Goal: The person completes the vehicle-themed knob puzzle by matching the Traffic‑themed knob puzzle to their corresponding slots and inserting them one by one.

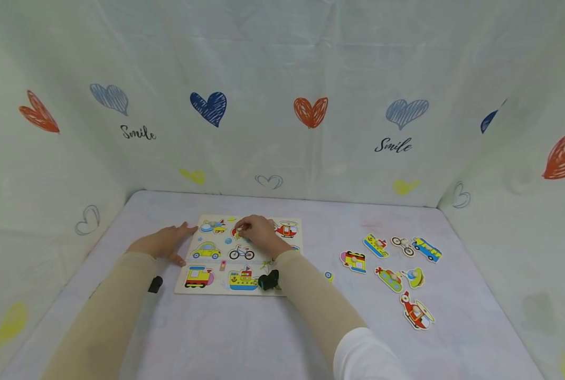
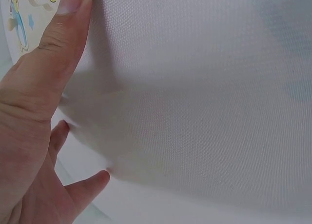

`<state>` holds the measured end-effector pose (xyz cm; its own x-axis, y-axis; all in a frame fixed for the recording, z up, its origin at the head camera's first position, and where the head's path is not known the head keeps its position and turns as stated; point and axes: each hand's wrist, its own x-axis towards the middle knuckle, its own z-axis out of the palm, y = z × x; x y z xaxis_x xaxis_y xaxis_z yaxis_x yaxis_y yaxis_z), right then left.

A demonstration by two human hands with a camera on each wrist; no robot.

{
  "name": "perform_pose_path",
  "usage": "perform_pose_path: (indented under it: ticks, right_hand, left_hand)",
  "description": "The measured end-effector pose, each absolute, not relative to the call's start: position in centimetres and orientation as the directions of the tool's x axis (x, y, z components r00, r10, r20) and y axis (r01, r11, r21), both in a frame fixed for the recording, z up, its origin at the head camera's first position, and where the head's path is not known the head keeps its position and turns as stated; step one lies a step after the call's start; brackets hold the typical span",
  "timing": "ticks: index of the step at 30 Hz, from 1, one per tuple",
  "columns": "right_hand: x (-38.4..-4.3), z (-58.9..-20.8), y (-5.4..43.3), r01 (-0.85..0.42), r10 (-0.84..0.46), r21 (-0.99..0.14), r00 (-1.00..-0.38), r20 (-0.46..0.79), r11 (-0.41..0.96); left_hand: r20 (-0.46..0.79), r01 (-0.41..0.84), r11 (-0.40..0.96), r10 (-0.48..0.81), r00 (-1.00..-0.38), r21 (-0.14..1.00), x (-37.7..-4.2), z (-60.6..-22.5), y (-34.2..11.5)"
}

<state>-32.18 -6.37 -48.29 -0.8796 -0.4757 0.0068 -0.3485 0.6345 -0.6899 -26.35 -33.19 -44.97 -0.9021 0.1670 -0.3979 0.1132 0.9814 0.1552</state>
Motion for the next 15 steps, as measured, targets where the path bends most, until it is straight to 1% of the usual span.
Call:
perform_pose_path:
  ticks: [3, 5, 11, 15]
  right_hand:
    - [-32.1, -48.0, -5.9, -0.342, -0.494, -0.706, -0.869, -0.014, 0.620]
    - [-32.2, -47.9, -5.5, -0.322, -0.499, -0.736, -0.866, -0.026, 0.595]
    - [-32.4, -47.4, -4.3, -0.272, -0.496, -0.834, -0.868, -0.003, 0.480]
    - [-32.5, -46.5, -3.5, -0.274, -0.489, -0.853, -0.872, 0.026, 0.443]
  left_hand:
    - [-0.392, 0.123, 0.979, 0.177, -0.903, 0.161, -26.4, -45.1, -33.1]
    - [-0.393, 0.122, 0.979, 0.178, -0.902, 0.164, -26.3, -45.0, -33.0]
    - [-0.408, 0.126, 0.976, 0.188, -0.894, 0.175, -25.7, -44.4, -32.7]
    - [-0.407, 0.130, 0.977, 0.190, -0.893, 0.170, -25.7, -44.1, -32.7]
